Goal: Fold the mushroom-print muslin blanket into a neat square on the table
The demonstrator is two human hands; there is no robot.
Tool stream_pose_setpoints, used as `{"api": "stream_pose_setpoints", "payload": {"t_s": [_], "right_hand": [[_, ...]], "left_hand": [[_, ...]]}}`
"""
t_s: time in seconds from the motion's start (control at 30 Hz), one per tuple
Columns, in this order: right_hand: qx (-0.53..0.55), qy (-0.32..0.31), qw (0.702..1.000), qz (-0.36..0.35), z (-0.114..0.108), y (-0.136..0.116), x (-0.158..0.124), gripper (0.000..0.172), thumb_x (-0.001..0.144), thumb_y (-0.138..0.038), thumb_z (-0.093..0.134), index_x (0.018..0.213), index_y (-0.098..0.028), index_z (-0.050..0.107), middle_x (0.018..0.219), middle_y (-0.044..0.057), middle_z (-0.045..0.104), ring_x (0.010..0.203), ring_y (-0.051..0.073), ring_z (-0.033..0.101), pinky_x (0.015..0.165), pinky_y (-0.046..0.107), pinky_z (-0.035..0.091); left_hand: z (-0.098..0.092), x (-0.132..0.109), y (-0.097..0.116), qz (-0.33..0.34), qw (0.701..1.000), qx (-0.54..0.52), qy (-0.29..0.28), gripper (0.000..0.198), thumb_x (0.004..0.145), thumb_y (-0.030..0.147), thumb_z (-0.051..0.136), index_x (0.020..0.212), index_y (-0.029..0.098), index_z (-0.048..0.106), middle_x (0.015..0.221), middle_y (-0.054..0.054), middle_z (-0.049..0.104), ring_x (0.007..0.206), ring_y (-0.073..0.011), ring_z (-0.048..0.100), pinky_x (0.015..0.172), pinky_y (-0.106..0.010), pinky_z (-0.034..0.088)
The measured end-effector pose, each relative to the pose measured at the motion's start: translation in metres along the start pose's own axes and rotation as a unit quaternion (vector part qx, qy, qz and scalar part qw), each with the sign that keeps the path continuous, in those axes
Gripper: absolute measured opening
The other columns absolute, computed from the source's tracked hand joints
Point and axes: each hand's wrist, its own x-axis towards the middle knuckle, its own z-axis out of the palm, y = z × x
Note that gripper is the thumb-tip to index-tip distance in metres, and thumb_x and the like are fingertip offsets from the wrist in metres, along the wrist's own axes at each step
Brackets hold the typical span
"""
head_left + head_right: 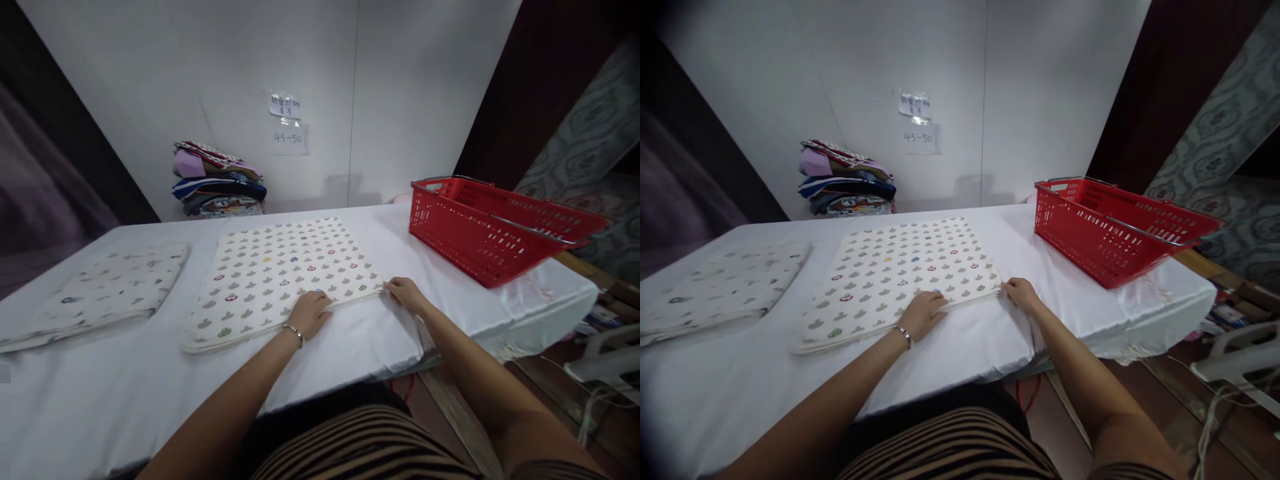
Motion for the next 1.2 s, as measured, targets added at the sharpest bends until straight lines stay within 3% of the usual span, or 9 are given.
{"api": "stream_pose_setpoints", "payload": {"t_s": [0.2, 0.43, 0.57, 0.7, 0.87, 1.07, 1.2], "right_hand": [[-0.033, 0.004, 0.999, 0.007, 0.003, -0.003, 0.004, 0.029, 0.077, -0.039, 0.056, 0.058, -0.017, 0.057, 0.045, -0.002, 0.052, 0.042, 0.01, 0.044, 0.045, 0.021, 0.032], [-0.04, 0.041, 0.998, -0.018, 0.006, -0.001, 0.003, 0.023, 0.08, -0.031, 0.049, 0.07, -0.017, 0.064, 0.06, 0.001, 0.061, 0.061, 0.014, 0.055, 0.058, 0.022, 0.039], [-0.031, 0.073, 0.989, -0.123, 0.01, 0.001, -0.004, 0.025, 0.083, -0.031, 0.047, 0.094, -0.02, 0.066, 0.089, 0.002, 0.065, 0.08, 0.015, 0.057, 0.073, 0.024, 0.043], [-0.096, 0.059, 0.959, -0.258, 0.015, 0.0, -0.007, 0.022, 0.084, -0.03, 0.051, 0.096, -0.023, 0.068, 0.106, 0.004, 0.061, 0.101, 0.018, 0.052, 0.086, 0.028, 0.042], [-0.166, 0.02, 0.947, -0.275, 0.02, -0.002, -0.005, 0.027, 0.091, -0.029, 0.044, 0.099, -0.025, 0.069, 0.108, 0.006, 0.061, 0.105, 0.021, 0.049, 0.091, 0.035, 0.04], [-0.171, 0.02, 0.92, -0.352, 0.02, -0.004, -0.003, 0.026, 0.09, -0.028, 0.046, 0.104, -0.023, 0.067, 0.108, 0.008, 0.061, 0.103, 0.021, 0.05, 0.092, 0.035, 0.039], [-0.193, 0.002, 0.921, -0.338, 0.02, -0.011, -0.002, 0.027, 0.092, -0.028, 0.044, 0.101, -0.023, 0.068, 0.107, 0.007, 0.062, 0.102, 0.022, 0.049, 0.092, 0.037, 0.039]], "left_hand": [[0.007, 0.013, 0.009, -0.009, 1.0, 0.018, -0.001, 0.022, 0.086, 0.021, 0.051, 0.102, 0.019, 0.066, 0.104, -0.008, 0.06, 0.097, -0.0233, 0.051, 0.085, -0.039, 0.043], [0.007, 0.013, 0.008, -0.012, 1.0, 0.014, 0.009, 0.024, 0.09, 0.023, 0.045, 0.099, 0.021, 0.067, 0.102, -0.006, 0.061, 0.093, -0.0214, 0.052, 0.082, -0.036, 0.044], [0.009, 0.016, 0.007, -0.022, 1.0, 0.012, 0.008, 0.027, 0.092, 0.025, 0.042, 0.099, 0.02, 0.067, 0.1, -0.006, 0.062, 0.091, -0.0209, 0.052, 0.082, -0.036, 0.044], [0.009, 0.018, 0.007, -0.035, 0.999, 0.002, 0.006, 0.029, 0.093, 0.025, 0.039, 0.096, 0.021, 0.067, 0.099, -0.005, 0.063, 0.09, -0.0201, 0.053, 0.081, -0.036, 0.044], [0.007, 0.018, 0.01, -0.055, 0.998, -0.004, 0.012, 0.026, 0.092, 0.023, 0.04, 0.096, 0.02, 0.065, 0.097, -0.005, 0.063, 0.089, -0.0203, 0.054, 0.079, -0.035, 0.045], [0.01, 0.02, 0.014, -0.076, 0.995, -0.031, 0.063, 0.02, 0.086, 0.01, 0.044, 0.095, 0.019, 0.059, 0.1, -0.004, 0.061, 0.089, -0.017, 0.056, 0.076, -0.03, 0.046], [0.013, 0.022, 0.017, -0.058, 0.995, -0.042, 0.066, 0.024, 0.082, 0.003, 0.041, 0.086, 0.019, 0.059, 0.106, -0.004, 0.06, 0.094, -0.0159, 0.055, 0.08, -0.029, 0.046]]}}
